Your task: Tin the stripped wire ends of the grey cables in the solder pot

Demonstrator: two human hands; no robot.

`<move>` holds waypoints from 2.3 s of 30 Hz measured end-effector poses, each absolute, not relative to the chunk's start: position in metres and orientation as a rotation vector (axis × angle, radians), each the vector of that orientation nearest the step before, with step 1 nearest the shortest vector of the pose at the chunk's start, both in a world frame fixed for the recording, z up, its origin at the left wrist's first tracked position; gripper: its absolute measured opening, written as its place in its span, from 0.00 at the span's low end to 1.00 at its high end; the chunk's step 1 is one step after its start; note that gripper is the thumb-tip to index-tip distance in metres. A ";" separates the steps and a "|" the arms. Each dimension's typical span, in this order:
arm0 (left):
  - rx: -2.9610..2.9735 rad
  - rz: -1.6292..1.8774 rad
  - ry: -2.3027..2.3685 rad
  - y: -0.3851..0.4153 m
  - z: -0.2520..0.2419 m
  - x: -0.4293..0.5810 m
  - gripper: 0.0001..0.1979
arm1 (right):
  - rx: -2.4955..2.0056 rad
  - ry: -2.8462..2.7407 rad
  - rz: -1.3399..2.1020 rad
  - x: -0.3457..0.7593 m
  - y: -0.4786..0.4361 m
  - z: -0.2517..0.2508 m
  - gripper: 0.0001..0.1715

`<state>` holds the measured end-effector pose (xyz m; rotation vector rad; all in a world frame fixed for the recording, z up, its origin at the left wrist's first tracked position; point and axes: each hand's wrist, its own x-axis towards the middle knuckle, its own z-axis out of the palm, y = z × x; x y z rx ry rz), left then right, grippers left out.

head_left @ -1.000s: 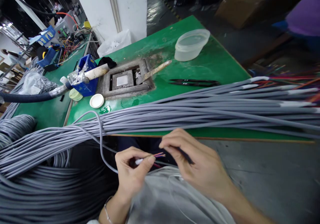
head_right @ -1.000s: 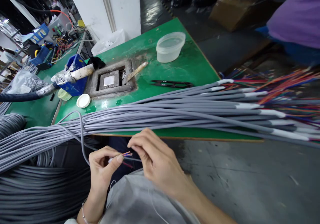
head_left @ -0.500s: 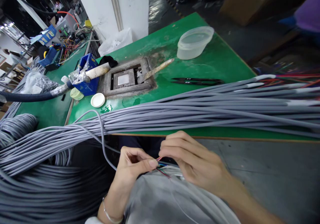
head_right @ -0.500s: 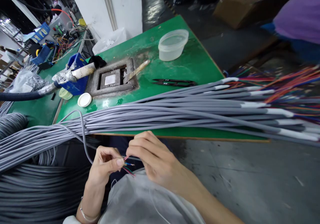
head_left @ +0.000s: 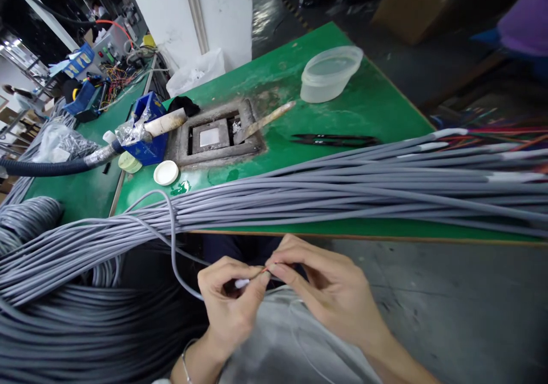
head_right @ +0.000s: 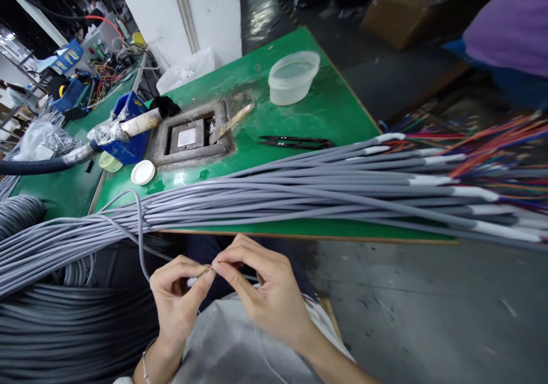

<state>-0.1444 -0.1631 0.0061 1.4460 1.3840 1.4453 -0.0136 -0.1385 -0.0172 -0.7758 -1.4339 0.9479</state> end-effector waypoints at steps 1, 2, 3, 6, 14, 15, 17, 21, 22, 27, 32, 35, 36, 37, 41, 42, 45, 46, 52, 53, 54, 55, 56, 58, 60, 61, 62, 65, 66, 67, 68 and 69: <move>1.444 1.457 1.401 -0.163 0.006 -0.144 0.04 | -0.786 -1.422 0.928 -0.016 -0.139 -0.017 0.09; 1.437 1.471 1.413 -0.164 0.006 -0.143 0.04 | -0.788 -1.411 0.902 -0.018 -0.140 -0.017 0.09; 1.428 1.485 1.419 -0.164 0.005 -0.142 0.04 | -0.785 -1.399 0.872 -0.019 -0.140 -0.016 0.09; 1.406 1.492 1.416 -0.164 0.005 -0.142 0.04 | -0.775 -1.386 0.810 -0.022 -0.142 -0.015 0.10; 1.209 1.501 1.447 -0.167 -0.003 -0.147 0.07 | -0.967 -1.208 0.825 -0.010 -0.134 -0.016 0.10; 1.171 1.501 1.450 -0.167 -0.004 -0.148 0.08 | -0.918 -1.245 0.845 -0.009 -0.133 -0.015 0.08; 1.122 1.487 1.446 -0.167 -0.006 -0.148 0.10 | -0.784 -1.338 0.915 -0.010 -0.134 -0.015 0.06; 1.080 1.439 1.453 -0.167 -0.010 -0.147 0.13 | -0.686 -1.366 0.898 -0.016 -0.137 -0.015 0.11; 1.078 1.427 1.459 -0.167 -0.010 -0.146 0.14 | -0.694 -1.365 0.874 -0.017 -0.137 -0.015 0.11; 1.078 1.430 1.473 -0.165 -0.007 -0.144 0.15 | -0.788 -1.383 0.790 -0.021 -0.138 -0.018 0.11; 1.188 1.498 1.460 -0.161 0.001 -0.143 0.09 | -0.785 -1.387 0.825 -0.019 -0.138 -0.016 0.09; 1.247 1.529 1.397 -0.161 0.002 -0.143 0.04 | -0.813 -1.314 0.929 -0.015 -0.136 -0.015 0.10; 1.259 1.539 1.386 -0.161 0.002 -0.143 0.03 | -0.817 -1.298 0.940 -0.014 -0.135 -0.016 0.10; 1.268 1.549 1.382 -0.161 0.001 -0.143 0.03 | -0.809 -1.299 0.946 -0.013 -0.135 -0.016 0.08; 1.317 1.566 1.359 -0.161 0.001 -0.144 0.04 | -0.719 -1.396 0.988 -0.011 -0.133 -0.019 0.04; 1.324 1.572 1.355 -0.161 0.001 -0.144 0.04 | -0.709 -1.414 0.986 -0.011 -0.132 -0.019 0.05; 1.329 1.570 1.354 -0.160 0.002 -0.145 0.04 | -0.718 -1.428 0.941 -0.011 -0.130 -0.019 0.09; 1.334 1.558 1.355 -0.159 0.002 -0.145 0.03 | -0.721 -1.427 0.922 -0.011 -0.130 -0.018 0.10; 1.380 1.528 1.374 -0.161 0.000 -0.144 0.02 | -0.719 -1.383 0.900 -0.017 -0.132 -0.014 0.12; 1.384 1.535 1.379 -0.161 -0.001 -0.143 0.02 | -0.717 -1.350 0.928 -0.019 -0.134 -0.014 0.12; 1.385 1.548 1.383 -0.162 -0.001 -0.143 0.02 | -0.720 -1.301 0.959 -0.022 -0.135 -0.014 0.11; 1.381 1.569 1.388 -0.163 -0.002 -0.143 0.03 | -0.731 -1.245 0.986 -0.025 -0.137 -0.015 0.11; 1.371 1.595 1.395 -0.163 -0.003 -0.143 0.03 | -0.754 -1.198 1.006 -0.027 -0.138 -0.016 0.10; 1.335 1.646 1.417 -0.164 -0.004 -0.144 0.04 | -0.825 -1.156 1.011 -0.029 -0.140 -0.021 0.07; 1.302 1.672 1.431 -0.164 -0.005 -0.146 0.04 | -0.893 -1.182 0.983 -0.028 -0.142 -0.026 0.06; 1.294 1.671 1.428 -0.163 -0.005 -0.147 0.04 | -0.913 -1.209 0.969 -0.027 -0.143 -0.028 0.07; 1.291 1.664 1.418 -0.163 -0.006 -0.147 0.04 | -0.924 -1.227 0.954 -0.026 -0.144 -0.030 0.08; 1.283 1.642 1.392 -0.161 -0.006 -0.148 0.04 | -0.935 -1.259 0.914 -0.024 -0.146 -0.033 0.08; 1.274 1.637 1.394 -0.161 -0.006 -0.148 0.04 | -0.939 -1.270 0.899 -0.024 -0.146 -0.032 0.07; 1.265 1.631 1.399 -0.161 -0.006 -0.149 0.04 | -0.944 -1.281 0.877 -0.024 -0.146 -0.030 0.07; 1.256 1.624 1.406 -0.161 -0.006 -0.149 0.05 | -0.950 -1.294 0.844 -0.025 -0.145 -0.029 0.05; 1.247 1.617 1.415 -0.161 -0.006 -0.149 0.06 | -0.953 -1.306 0.795 -0.025 -0.144 -0.026 0.04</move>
